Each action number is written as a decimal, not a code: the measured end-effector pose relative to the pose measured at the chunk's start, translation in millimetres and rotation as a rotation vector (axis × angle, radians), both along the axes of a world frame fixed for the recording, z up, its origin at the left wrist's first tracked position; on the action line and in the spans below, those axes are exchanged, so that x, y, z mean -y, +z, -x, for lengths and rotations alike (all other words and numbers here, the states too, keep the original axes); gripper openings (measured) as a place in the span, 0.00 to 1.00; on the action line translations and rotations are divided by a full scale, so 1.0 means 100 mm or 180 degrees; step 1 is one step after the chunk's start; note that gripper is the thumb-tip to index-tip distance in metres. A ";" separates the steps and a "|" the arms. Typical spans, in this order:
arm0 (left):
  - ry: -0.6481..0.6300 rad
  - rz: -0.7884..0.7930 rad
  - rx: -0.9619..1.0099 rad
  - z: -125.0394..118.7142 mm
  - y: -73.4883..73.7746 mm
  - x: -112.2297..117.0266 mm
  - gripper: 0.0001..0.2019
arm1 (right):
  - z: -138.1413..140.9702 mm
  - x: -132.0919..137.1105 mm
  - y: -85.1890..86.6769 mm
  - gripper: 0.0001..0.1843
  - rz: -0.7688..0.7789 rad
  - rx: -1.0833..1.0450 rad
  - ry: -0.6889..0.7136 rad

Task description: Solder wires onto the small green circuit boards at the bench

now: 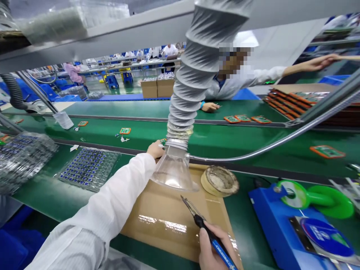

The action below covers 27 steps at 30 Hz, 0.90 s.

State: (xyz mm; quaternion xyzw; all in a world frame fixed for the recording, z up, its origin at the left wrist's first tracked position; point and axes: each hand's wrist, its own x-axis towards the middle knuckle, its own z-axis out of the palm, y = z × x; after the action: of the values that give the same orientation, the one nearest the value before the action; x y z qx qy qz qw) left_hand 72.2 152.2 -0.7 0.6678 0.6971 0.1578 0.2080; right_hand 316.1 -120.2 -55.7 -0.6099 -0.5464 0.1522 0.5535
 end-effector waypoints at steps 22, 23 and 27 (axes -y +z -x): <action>-0.1642 -0.0057 -0.0080 0.17 -0.16 1.84 0.13 | 0.42 0.01 0.24 0.29 0.1034 -0.0869 0.0610; -0.1602 -0.0045 -0.0084 0.13 -0.15 1.88 0.14 | 0.46 0.01 0.20 0.29 0.0979 -0.0856 0.0775; -0.1224 0.0049 0.0047 0.01 -0.17 2.12 0.12 | 0.62 0.05 0.03 0.24 0.0778 -0.0965 0.1503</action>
State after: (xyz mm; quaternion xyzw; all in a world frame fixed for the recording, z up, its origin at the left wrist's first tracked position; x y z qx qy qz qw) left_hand 70.9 -59.5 -17.6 0.7859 0.5563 0.1148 0.2445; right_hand 254.0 -125.4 -52.6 -0.4984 -0.5619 0.4305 0.5006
